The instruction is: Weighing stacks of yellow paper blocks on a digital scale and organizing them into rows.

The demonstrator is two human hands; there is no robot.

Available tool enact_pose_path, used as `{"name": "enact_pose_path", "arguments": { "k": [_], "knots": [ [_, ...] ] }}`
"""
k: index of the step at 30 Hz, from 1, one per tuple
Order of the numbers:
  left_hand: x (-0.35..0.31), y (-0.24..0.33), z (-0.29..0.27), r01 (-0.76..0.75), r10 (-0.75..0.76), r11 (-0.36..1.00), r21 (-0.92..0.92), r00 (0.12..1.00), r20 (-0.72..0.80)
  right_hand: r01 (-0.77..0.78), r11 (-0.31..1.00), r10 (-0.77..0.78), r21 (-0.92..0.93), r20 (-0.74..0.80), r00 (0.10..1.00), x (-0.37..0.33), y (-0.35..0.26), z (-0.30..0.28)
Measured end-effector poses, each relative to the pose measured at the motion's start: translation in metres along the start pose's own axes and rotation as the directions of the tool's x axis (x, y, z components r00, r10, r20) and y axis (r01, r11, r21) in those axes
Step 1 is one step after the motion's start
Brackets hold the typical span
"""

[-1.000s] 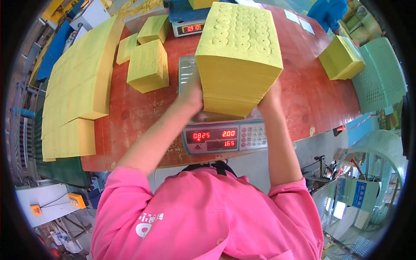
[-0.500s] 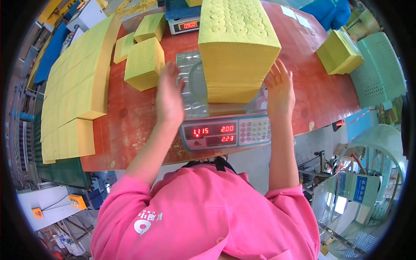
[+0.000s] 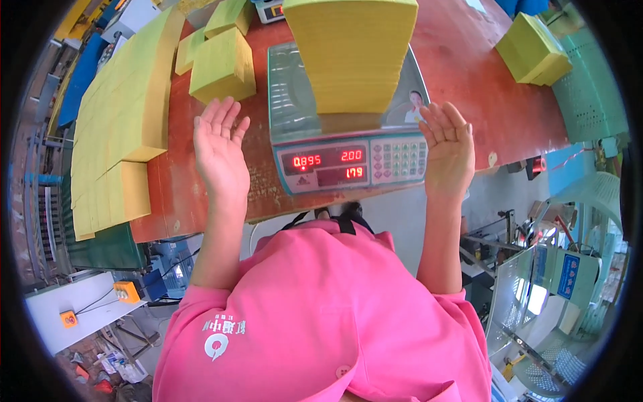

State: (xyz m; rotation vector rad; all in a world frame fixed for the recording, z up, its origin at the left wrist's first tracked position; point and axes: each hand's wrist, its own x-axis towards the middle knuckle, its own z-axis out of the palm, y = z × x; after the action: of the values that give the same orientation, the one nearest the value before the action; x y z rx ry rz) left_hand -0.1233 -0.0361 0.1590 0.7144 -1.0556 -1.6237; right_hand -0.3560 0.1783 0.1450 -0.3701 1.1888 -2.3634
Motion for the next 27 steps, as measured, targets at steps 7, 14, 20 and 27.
{"name": "enact_pose_path", "arguments": {
  "k": [7, 14, 20, 27],
  "knots": [
    [-0.016, -0.006, 0.009, 0.04, -0.04, 0.999, -0.001, 0.999, 0.031, -0.032, 0.998, 0.033, 0.05, -0.004, 0.999, -0.009, 0.0, -0.012],
    [-0.013, -0.013, 0.019, 0.068, -0.068, 0.998, -0.005, 0.997, 0.047, -0.04, 0.998, 0.04, 0.041, 0.007, 0.999, -0.003, -0.004, -0.018],
    [-0.012, -0.018, 0.016, 0.075, -0.076, 0.996, -0.045, 0.997, -0.01, -0.051, 0.999, 0.052, -0.015, 0.041, 0.998, -0.004, -0.004, -0.023],
    [0.022, -0.003, -0.023, -0.044, 0.049, 0.995, 0.085, 0.997, -0.059, -0.144, 0.989, 0.137, 0.024, 0.186, 0.973, -0.018, -0.008, -0.004]
  ]
}}
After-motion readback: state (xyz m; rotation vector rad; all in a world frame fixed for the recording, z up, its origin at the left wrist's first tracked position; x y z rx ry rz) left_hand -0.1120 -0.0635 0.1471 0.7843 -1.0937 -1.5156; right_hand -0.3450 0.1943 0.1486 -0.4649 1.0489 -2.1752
